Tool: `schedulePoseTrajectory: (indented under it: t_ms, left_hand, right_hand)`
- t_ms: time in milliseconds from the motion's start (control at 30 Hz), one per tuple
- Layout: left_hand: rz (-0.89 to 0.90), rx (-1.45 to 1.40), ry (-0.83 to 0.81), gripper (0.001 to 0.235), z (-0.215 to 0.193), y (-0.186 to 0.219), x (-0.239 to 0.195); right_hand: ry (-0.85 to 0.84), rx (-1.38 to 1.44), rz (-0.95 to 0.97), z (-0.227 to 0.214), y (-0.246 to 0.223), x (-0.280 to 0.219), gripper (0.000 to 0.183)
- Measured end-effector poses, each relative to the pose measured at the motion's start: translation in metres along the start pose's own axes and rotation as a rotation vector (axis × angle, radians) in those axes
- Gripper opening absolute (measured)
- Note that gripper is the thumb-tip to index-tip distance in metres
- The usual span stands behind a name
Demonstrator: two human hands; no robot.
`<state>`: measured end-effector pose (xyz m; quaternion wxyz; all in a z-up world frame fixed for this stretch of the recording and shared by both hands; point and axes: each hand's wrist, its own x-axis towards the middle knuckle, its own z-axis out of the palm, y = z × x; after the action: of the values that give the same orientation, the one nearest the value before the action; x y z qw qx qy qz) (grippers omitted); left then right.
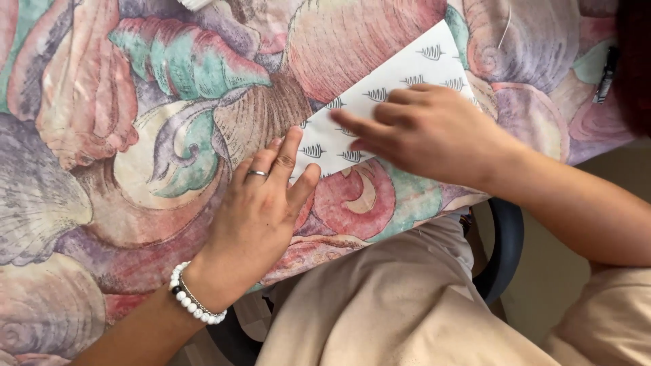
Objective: Folding printed paper sheets into packaging components or inserts.
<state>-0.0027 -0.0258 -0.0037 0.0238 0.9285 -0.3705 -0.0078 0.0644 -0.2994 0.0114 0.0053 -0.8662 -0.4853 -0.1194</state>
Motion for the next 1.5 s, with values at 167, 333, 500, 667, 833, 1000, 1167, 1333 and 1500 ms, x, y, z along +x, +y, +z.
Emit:
schedulePoseTrajectory:
  t_ms: [167,333,500,667,833,1000,1167,1333,1500]
  left_hand:
    - [-0.011,-0.013,0.019,0.047,0.003,0.0,-0.002]
    - [-0.004,-0.043,0.072,0.034,-0.002,0.001,-0.005]
    - [0.006,-0.053,0.068,0.052,0.001,0.0,-0.006]
    - [0.027,0.028,0.058,0.079,-0.002,0.002,-0.005]
    - [0.021,-0.016,0.052,0.08,-0.001,0.001,-0.004]
    - [0.022,-0.094,0.073,0.075,-0.001,-0.003,-0.007]
    - [0.005,-0.141,0.098,0.074,-0.005,0.001,-0.008]
    - [0.036,0.022,0.081,0.076,-0.003,0.003,-0.008]
    - [0.011,0.042,0.12,0.072,-0.001,0.004,-0.005]
  right_hand:
    - [-0.201,-0.006,-0.075,0.017,-0.004,0.032,0.052]
    - [-0.198,0.122,0.025,0.005,0.026,0.014,0.042]
    - [-0.276,-0.027,0.258,0.008,0.084,-0.051,0.038]
    - [-0.094,-0.513,0.341,0.016,0.105,-0.094,0.034]
    - [0.138,0.127,0.117,0.004,0.014,-0.048,0.018]
    - [0.129,0.264,0.024,0.002,0.002,-0.057,0.011]
    - [0.065,0.314,0.102,0.003,0.022,-0.081,0.012]
    - [-0.045,0.259,0.105,-0.003,0.007,-0.013,0.038]
    - [-0.166,0.085,0.062,0.012,-0.006,0.029,0.052]
